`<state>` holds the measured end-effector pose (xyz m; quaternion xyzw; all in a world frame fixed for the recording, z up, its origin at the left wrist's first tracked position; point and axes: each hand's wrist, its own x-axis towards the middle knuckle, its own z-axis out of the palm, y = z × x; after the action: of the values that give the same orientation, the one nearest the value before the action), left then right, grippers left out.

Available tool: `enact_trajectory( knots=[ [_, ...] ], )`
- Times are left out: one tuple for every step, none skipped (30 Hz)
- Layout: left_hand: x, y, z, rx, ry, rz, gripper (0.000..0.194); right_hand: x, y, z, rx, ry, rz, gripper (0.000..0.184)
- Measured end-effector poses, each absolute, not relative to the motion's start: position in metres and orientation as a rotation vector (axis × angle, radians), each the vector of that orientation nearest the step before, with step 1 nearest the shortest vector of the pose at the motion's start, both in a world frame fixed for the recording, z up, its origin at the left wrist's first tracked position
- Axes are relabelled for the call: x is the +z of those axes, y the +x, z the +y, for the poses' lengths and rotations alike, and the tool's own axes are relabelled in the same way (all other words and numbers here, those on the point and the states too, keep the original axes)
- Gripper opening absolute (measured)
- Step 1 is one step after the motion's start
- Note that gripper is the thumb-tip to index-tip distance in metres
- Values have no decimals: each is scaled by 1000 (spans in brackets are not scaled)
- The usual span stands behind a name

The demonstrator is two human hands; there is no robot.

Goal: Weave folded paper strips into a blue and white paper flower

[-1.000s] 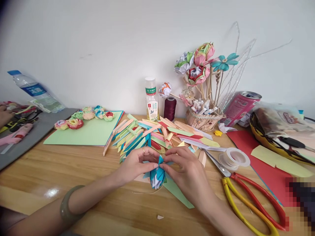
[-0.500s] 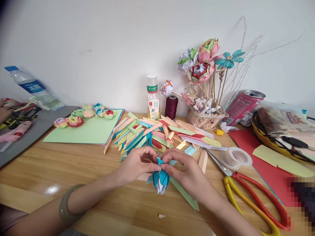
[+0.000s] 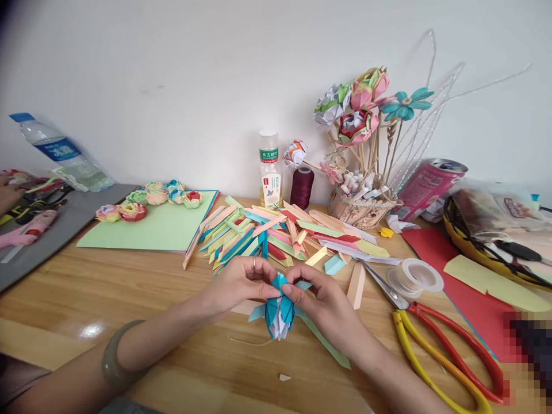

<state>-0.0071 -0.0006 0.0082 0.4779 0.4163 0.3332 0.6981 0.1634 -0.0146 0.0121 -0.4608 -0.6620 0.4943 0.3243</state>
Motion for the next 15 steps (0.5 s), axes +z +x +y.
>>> enact_trajectory(
  knots=[
    [9,-8,0,736,1060,938,20,12,163,-14,1297,-1212,-1737,22],
    [10,-9,1,729,1052,945,19,13,164,-14,1296,-1211,-1744,20],
    [11,-10,2,721,1044,947,19,13,164,-14,1296,-1205,-1756,17],
    [11,-11,2,710,1038,944,19,14,165,-13,1299,-1197,-1773,15],
    [12,-11,3,699,1036,939,18,15,165,-13,1303,-1187,-1792,14],
    [13,-12,3,690,1037,937,18,15,166,-13,1310,-1179,-1810,13],
    [14,-12,2,680,1042,937,17,16,166,-13,1317,-1170,-1826,12],
    [14,-12,2,674,1047,939,17,16,167,-13,1325,-1163,-1838,11],
    [14,-12,2,671,1052,941,17,16,168,-12,1333,-1157,-1847,10],
    [14,-11,1,668,1054,943,17,15,168,-12,1336,-1156,-1852,10],
    [14,-11,1,664,1054,945,17,15,168,-12,1338,-1156,-1855,9],
    [15,-11,1,660,1056,947,18,14,169,-12,1339,-1159,-1857,9],
    [15,-10,1,657,1056,951,18,14,169,-12,1341,-1162,-1858,9],
    [15,-10,1,656,1058,956,18,13,169,-12,1342,-1166,-1859,9],
    [15,-9,1,657,1061,961,19,12,169,-12,1341,-1167,-1861,9]
  ],
)
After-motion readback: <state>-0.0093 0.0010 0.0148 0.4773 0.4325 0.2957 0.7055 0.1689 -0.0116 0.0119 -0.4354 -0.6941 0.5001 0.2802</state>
